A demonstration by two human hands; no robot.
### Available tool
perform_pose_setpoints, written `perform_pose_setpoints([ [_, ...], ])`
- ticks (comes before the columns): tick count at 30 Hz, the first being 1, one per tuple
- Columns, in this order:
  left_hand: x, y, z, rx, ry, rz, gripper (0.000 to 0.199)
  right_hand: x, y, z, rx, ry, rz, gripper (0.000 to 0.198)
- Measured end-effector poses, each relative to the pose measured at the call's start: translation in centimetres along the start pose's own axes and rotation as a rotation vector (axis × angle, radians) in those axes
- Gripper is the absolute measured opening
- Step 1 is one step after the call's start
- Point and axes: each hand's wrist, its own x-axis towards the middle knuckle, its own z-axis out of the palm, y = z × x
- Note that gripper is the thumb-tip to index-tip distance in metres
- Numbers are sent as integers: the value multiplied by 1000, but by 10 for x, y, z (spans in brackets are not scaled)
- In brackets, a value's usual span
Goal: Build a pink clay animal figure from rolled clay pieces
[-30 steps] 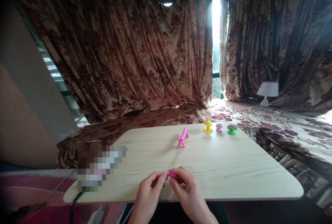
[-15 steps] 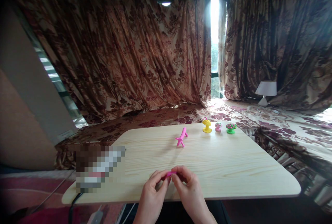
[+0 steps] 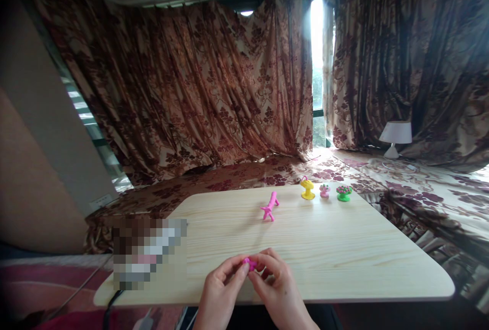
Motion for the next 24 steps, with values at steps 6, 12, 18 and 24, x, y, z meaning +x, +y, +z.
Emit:
perform_pose_setpoints([
  [6,-3,1,0,7,-24,19,28,0,1,-2,11,36,-66,16],
  [12,2,-5,1,-79,-4,-11,24,1,15,1,107,106,52,18],
  [18,1,-2,-1,-40,-6,-22,26,2,7,-1,51,36,20,17],
  [24,-2,-3,-3,6,26,-10,30,1,8,-1,55,65,49,24],
])
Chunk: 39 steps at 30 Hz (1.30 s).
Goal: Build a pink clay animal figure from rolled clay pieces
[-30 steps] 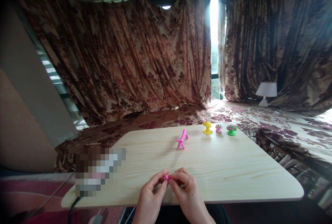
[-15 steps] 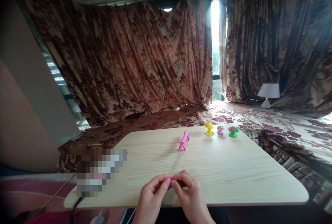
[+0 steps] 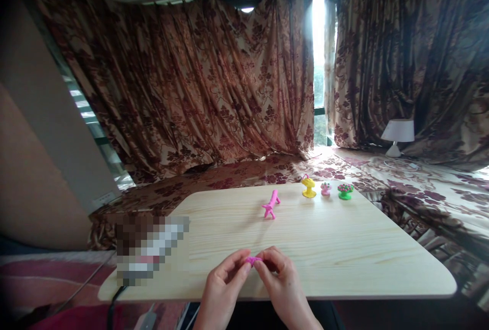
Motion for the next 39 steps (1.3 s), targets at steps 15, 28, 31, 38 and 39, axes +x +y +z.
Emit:
perform_pose_setpoints([
  [15,4,-2,2,64,1,12,17,-3,-6,7,-156,-34,-61,24],
  [28,49,-19,-35,435,186,185,14,9,14,-7,-67,149,29,33],
  [31,53,-19,-31,484,153,233,12,7,13,-6,-81,121,17,31],
  [38,37,-19,-31,409,113,229,14,6,21,-2,-183,35,-4,30],
  [39,35,-18,-29,376,114,220,14,8,21,-3,-213,22,-14,30],
])
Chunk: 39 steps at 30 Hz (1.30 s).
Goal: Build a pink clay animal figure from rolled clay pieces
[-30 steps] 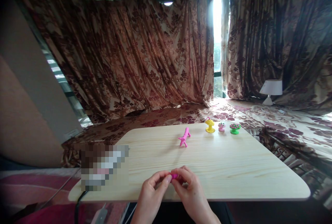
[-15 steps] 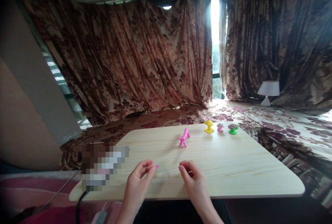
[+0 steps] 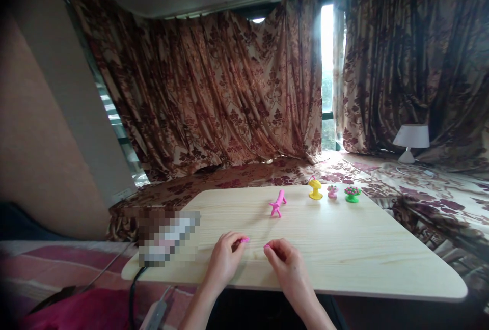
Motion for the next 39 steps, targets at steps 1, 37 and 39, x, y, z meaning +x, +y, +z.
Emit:
perform_pose_setpoints([
  [1,-2,2,2,-38,0,-13,14,3,0,-1,-34,-12,-16,29],
  [37,-27,63,17,-263,14,-51,21,9,-43,-5,428,17,109,25],
  [39,-27,65,18,-398,45,-131,23,6,-48,-8,428,-15,84,22],
])
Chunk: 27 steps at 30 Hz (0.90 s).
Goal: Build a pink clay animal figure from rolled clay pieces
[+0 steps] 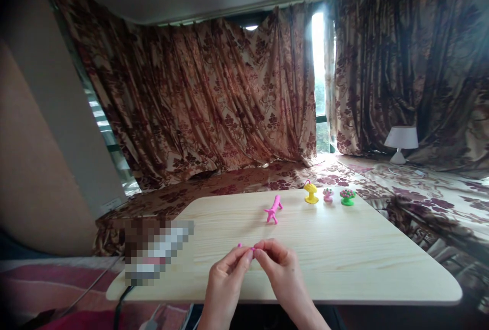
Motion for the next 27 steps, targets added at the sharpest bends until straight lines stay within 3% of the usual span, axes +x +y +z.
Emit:
perform_pose_setpoints([
  [4,0,-1,0,-179,-11,-125,24,-2,-11,-6,-46,-14,-48,23],
  [10,-12,7,8,-243,-217,-128,25,5,-9,-1,-222,-19,-78,37],
  [15,-27,4,18,-662,-232,-347,38,7,0,-4,-469,79,-195,41],
  [18,-29,7,21,-934,-362,-475,50,3,-1,-8,-671,103,-338,42],
  [21,-25,13,19,-1076,-483,-489,59,-8,-4,-3,-846,36,-429,47],
  [27,-20,14,13,-1176,-405,-450,69,-10,-12,13,-1018,-199,-497,53],
])
